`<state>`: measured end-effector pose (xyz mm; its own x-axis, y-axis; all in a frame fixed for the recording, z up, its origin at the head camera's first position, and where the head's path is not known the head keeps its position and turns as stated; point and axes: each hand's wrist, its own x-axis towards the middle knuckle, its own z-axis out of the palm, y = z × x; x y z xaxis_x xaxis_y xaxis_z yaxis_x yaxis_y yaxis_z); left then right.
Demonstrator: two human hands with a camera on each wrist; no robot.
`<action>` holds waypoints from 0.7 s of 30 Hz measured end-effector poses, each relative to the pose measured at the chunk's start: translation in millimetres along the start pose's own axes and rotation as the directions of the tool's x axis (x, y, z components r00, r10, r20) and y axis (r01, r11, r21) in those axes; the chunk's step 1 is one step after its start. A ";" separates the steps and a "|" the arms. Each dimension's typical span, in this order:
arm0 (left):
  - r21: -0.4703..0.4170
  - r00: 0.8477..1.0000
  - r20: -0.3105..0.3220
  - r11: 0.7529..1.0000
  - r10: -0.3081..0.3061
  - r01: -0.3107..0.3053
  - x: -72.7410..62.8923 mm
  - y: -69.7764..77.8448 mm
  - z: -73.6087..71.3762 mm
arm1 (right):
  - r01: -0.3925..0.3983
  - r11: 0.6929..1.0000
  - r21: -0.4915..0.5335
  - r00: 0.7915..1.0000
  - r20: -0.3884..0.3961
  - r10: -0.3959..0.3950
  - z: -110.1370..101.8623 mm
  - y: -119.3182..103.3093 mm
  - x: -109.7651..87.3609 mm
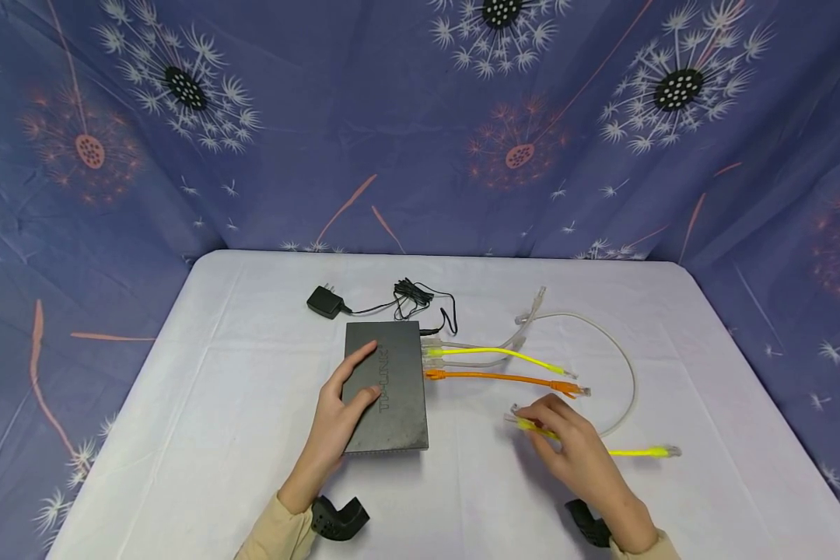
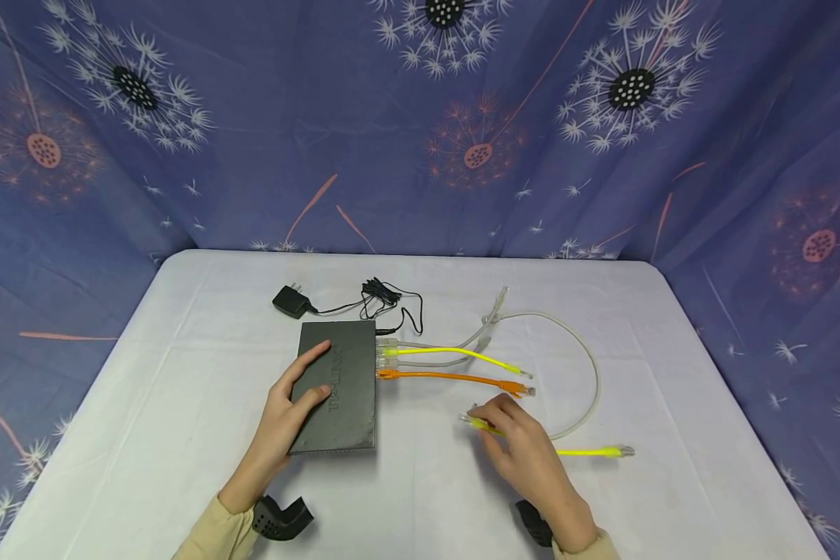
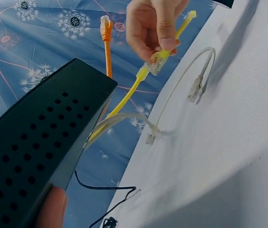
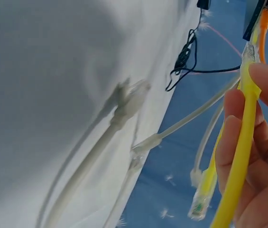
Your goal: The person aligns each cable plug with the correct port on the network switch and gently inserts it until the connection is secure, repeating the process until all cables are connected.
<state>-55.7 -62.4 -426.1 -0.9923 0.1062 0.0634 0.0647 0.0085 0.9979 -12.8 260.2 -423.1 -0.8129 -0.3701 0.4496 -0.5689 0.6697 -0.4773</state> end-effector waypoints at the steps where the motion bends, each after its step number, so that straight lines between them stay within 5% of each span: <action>1: 0.000 1.000 0.000 1.000 0.000 0.000 -0.1 -0.1 0.0 | 0.006 1.000 0.005 1.000 -0.002 -0.006 0.1 -1.7 1.2; 21: -0.003 1.000 -0.010 1.000 -0.011 0.011 0.4 -0.2 0.9 | 0.135 0.990 0.028 0.991 0.018 -0.135 11.2 -25.4 28.3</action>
<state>-56.0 -61.5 -426.2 -0.9940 0.0962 0.0522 0.0531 0.0067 0.9986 -22.8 225.6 -406.7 -0.7304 -0.4687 0.4968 -0.6767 0.5954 -0.4332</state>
